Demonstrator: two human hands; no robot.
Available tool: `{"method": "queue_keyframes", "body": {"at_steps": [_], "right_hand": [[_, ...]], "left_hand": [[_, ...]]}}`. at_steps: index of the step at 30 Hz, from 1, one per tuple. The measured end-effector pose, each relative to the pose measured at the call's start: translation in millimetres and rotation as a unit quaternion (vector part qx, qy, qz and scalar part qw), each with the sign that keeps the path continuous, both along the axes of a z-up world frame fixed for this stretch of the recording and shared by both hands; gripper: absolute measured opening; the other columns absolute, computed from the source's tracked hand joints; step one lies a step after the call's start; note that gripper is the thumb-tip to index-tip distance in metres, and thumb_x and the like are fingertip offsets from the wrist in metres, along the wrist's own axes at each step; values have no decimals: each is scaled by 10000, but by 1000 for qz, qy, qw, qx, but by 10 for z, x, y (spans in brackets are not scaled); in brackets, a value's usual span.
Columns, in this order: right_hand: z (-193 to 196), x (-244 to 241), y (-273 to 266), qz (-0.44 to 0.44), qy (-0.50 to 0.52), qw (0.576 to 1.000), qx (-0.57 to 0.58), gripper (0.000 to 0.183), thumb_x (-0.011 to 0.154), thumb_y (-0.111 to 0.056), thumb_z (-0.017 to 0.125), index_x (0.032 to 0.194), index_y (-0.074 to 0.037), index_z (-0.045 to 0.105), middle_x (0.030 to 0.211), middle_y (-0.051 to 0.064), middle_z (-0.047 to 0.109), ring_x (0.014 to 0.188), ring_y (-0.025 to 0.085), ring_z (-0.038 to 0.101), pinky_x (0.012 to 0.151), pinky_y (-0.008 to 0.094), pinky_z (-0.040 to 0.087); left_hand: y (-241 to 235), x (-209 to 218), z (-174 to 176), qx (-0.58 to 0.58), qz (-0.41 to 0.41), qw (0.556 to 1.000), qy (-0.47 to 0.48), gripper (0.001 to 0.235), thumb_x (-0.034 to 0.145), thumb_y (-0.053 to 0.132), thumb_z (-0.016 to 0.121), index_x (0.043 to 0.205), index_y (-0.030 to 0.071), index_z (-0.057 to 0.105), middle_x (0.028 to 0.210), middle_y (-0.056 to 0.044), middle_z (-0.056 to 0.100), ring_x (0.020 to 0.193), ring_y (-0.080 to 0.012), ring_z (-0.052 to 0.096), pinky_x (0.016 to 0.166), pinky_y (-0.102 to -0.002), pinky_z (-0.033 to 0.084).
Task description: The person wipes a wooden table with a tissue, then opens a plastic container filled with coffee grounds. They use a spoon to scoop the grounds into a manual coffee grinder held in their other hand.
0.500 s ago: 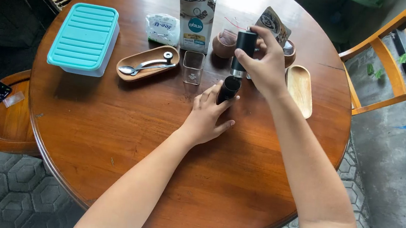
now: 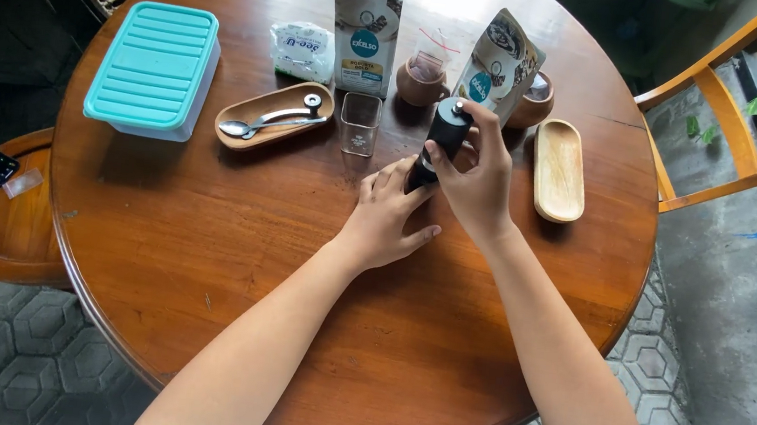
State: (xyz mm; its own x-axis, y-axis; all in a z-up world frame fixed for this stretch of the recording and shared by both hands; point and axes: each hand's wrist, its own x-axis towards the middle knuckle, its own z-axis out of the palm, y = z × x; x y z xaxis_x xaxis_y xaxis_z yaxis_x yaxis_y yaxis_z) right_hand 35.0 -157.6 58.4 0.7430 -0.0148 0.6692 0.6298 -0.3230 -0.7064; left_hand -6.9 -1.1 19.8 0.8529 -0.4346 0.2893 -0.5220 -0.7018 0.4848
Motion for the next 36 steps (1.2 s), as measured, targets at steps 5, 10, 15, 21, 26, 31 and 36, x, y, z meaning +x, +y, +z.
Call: {"method": "queue_keyframes", "body": {"at_steps": [5,10,15,21,26,31,36], "right_hand": [[-288,60,-79,-6,-43,998,-43,590,909,8,807,1395,-64,480,1221,194,627,1020,397,723,787,429,649],[-284,22,-66,2,-58,997,-49,563,971,-35,752,1424,-15,418,1141,204,626,959,377,733,721,419,650],[-267,-32,-56,-1,43,991,-127,808,906,23,772,1494,-42,221,1077,313,654,837,504,717,585,480,640],[-6,172,29,10,5,998,-59,912,982,73,770,1586,-135,119,1315,343,598,1075,520,699,761,485,655],[-7,689,223,63,-18,995,-72,897,972,109,779,1518,-253,166,1398,357,509,1171,472,694,911,499,683],[-102,832,451,32,99,991,-90,865,956,6,786,1515,-216,163,1216,200,687,979,291,740,771,365,631],[-259,885,427,-20,71,995,-62,838,923,1,829,1508,-102,238,1241,176,674,1061,277,698,772,324,631]], "left_hand": [[-3,26,-69,4,4,1000,-14,576,858,554,708,1342,264,589,1525,-144,353,1457,-346,330,1125,-609,304],[-21,64,-101,7,6,1000,-21,589,834,580,716,1313,254,613,1505,-133,379,1443,-353,345,1113,-649,299],[83,152,-288,18,32,991,-126,267,931,259,676,1186,182,688,1546,-189,418,1462,-396,380,1126,-610,317],[556,325,-87,-209,85,955,-194,287,933,102,585,1097,294,721,1157,101,699,1205,-89,622,985,-291,372],[730,88,481,-456,105,881,-73,301,1072,220,427,1084,78,692,1070,-70,732,1030,-208,684,954,-322,536],[815,138,465,-659,102,741,82,415,1050,448,410,1079,125,669,1113,-102,763,1051,-190,711,883,-272,534],[904,295,259,-804,-9,561,196,640,1009,633,347,1164,99,662,1173,-227,736,1043,-281,727,822,-325,557]]}}
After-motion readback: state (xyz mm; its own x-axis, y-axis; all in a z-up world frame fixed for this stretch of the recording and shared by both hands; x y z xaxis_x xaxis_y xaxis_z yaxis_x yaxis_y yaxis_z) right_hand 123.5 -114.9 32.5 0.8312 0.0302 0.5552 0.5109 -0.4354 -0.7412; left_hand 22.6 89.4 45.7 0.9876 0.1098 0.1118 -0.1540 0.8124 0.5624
